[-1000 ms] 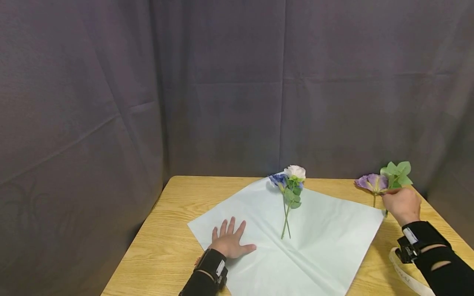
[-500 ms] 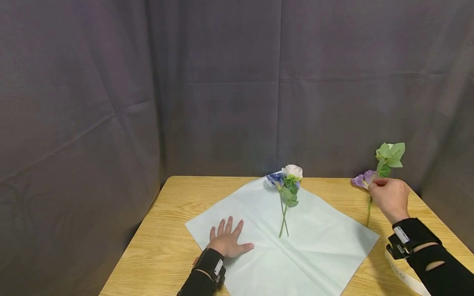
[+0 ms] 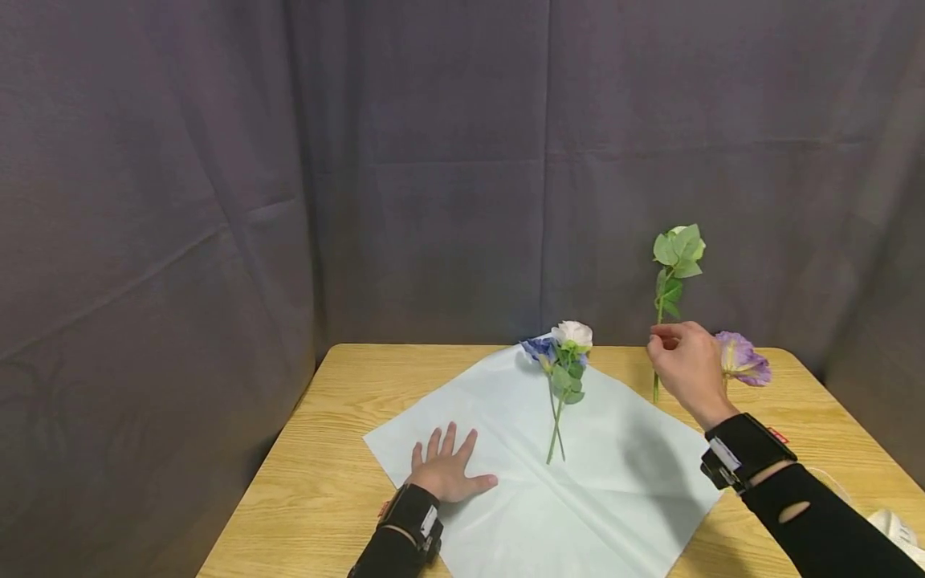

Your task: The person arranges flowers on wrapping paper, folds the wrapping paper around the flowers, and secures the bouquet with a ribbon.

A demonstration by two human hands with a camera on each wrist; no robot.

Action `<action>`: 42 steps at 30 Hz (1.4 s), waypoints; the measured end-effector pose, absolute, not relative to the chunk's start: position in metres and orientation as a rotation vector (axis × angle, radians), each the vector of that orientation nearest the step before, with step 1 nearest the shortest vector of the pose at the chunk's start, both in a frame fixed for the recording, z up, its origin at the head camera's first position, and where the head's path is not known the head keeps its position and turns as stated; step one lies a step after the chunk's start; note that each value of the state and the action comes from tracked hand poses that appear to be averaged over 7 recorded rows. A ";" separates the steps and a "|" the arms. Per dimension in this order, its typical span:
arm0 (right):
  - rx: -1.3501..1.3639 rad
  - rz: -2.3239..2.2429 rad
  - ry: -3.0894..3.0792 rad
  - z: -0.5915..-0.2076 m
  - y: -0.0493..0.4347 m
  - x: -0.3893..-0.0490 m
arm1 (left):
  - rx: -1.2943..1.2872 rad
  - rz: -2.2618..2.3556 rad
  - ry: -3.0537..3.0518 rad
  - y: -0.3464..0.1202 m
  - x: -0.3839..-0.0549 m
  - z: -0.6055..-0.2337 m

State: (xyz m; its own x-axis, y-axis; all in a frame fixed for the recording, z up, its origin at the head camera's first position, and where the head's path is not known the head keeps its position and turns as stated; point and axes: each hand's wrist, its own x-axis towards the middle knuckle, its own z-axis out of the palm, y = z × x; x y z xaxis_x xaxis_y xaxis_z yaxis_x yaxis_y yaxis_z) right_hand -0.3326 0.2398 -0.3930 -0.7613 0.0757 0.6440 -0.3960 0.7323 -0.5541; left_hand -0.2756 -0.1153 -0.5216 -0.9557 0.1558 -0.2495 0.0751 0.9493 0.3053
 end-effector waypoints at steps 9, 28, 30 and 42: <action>0.374 0.982 -2.291 -0.394 0.187 -0.334 | 0.161 0.422 2.839 -0.117 -0.269 -0.512; 0.509 1.046 -2.471 -0.440 0.136 -0.343 | 0.144 0.414 2.834 -0.118 -0.274 -0.516; 0.518 1.035 -2.488 -0.447 0.133 -0.346 | 0.150 0.416 2.836 -0.118 -0.274 -0.516; 0.603 0.903 -2.702 -0.495 0.121 -0.352 | 0.138 0.417 2.840 -0.117 -0.284 -0.534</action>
